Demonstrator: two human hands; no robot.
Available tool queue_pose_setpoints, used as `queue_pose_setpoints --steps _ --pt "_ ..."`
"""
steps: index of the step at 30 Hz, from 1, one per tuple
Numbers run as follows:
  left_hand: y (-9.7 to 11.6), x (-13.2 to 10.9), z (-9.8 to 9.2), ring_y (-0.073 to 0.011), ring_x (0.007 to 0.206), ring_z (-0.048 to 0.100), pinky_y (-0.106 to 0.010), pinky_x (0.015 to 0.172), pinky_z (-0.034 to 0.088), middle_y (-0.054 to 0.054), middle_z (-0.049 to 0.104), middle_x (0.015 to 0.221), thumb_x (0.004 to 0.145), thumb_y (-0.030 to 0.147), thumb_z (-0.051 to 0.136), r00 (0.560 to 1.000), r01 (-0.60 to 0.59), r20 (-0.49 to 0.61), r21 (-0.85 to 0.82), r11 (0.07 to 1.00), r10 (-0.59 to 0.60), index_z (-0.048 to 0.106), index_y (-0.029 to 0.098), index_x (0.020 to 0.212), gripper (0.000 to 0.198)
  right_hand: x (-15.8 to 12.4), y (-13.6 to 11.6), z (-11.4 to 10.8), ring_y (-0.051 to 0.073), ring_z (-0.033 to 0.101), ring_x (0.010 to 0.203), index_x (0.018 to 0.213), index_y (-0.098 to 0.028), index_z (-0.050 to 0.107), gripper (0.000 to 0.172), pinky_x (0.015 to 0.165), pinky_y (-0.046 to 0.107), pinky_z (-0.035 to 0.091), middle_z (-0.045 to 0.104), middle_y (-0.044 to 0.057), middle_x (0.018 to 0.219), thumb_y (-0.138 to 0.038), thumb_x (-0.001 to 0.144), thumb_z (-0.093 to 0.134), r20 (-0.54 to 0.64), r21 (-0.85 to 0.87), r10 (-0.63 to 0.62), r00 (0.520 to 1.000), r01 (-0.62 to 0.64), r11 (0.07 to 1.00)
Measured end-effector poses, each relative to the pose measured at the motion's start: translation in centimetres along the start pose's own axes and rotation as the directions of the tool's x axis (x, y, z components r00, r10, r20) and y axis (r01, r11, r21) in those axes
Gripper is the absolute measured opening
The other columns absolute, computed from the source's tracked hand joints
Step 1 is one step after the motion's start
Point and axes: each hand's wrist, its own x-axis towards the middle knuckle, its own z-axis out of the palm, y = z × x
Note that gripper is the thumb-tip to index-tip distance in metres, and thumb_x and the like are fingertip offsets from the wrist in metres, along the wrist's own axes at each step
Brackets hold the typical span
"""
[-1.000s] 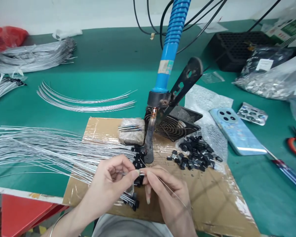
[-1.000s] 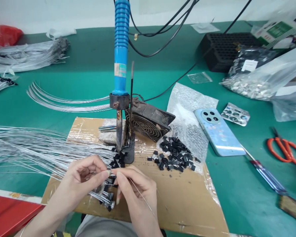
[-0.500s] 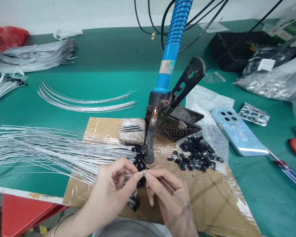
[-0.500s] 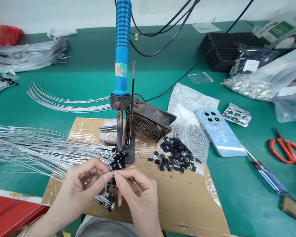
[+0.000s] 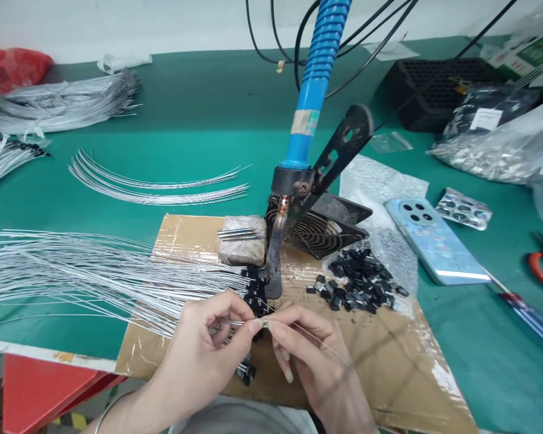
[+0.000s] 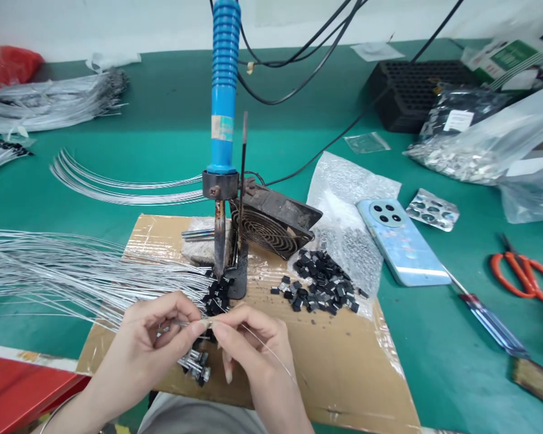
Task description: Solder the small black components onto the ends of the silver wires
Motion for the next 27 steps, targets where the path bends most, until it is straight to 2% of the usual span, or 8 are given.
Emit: queue_pose_setpoints --steps 3,12,17,22,27 --pt "0.2 0.1 0.3 -0.0114 0.054 0.035 -0.025 0.047 0.026 0.003 0.051 0.063 0.092 0.031 0.060 1.000 0.017 -0.022 -0.058 0.998 -0.018 0.061 0.019 0.078 0.018 0.1 0.5 0.0 0.005 0.046 0.044 0.075 -0.019 0.078 0.019 0.039 0.016 0.038 0.055 -0.003 0.060 -0.037 0.078 0.080 -0.006 0.040 -0.030 1.000 0.031 0.999" --pt "-0.2 -0.3 1.3 -0.0098 0.049 0.034 -0.023 0.045 0.027 0.003 0.053 0.060 0.092 0.029 0.060 0.989 -0.052 -0.142 -0.017 0.999 0.049 0.062 0.019 0.076 0.020 0.5 1.9 0.5 0.003 0.045 0.040 0.075 -0.020 0.081 0.016 0.035 0.011 0.038 0.055 -0.004 0.054 -0.036 0.077 0.082 -0.052 0.157 -0.090 0.995 0.097 0.983" --pt "-0.2 -0.1 1.8 -0.0109 0.052 0.042 -0.023 0.047 0.032 0.000 0.058 0.063 0.091 0.029 0.059 0.983 -0.024 -0.184 -0.078 0.997 0.009 0.062 0.018 0.075 0.020 0.4 2.1 0.6 0.003 0.050 0.041 0.078 -0.022 0.082 0.014 0.037 0.012 0.042 0.060 -0.003 0.059 -0.036 0.079 0.082 -0.075 0.130 -0.103 0.992 0.112 0.985" --pt "0.1 0.1 1.7 -0.0104 0.052 0.041 -0.022 0.047 0.031 0.001 0.055 0.061 0.089 0.031 0.060 0.982 0.004 -0.185 -0.126 0.992 -0.027 0.061 0.017 0.074 0.021 0.2 2.0 0.5 0.004 0.052 0.043 0.082 -0.023 0.082 0.014 0.039 0.013 0.044 0.061 -0.003 0.062 -0.036 0.082 0.079 -0.062 0.132 -0.098 0.993 0.106 0.986" --pt "0.3 0.2 1.7 -0.0099 0.051 0.041 -0.021 0.047 0.031 0.001 0.055 0.061 0.088 0.031 0.061 0.974 0.003 -0.224 -0.123 0.992 -0.030 0.061 0.016 0.072 0.021 0.2 2.0 0.2 0.006 0.058 0.050 0.093 -0.024 0.083 0.021 0.045 0.016 0.047 0.065 0.000 0.072 -0.043 0.085 0.075 -0.060 0.097 -0.125 0.990 0.130 0.987"
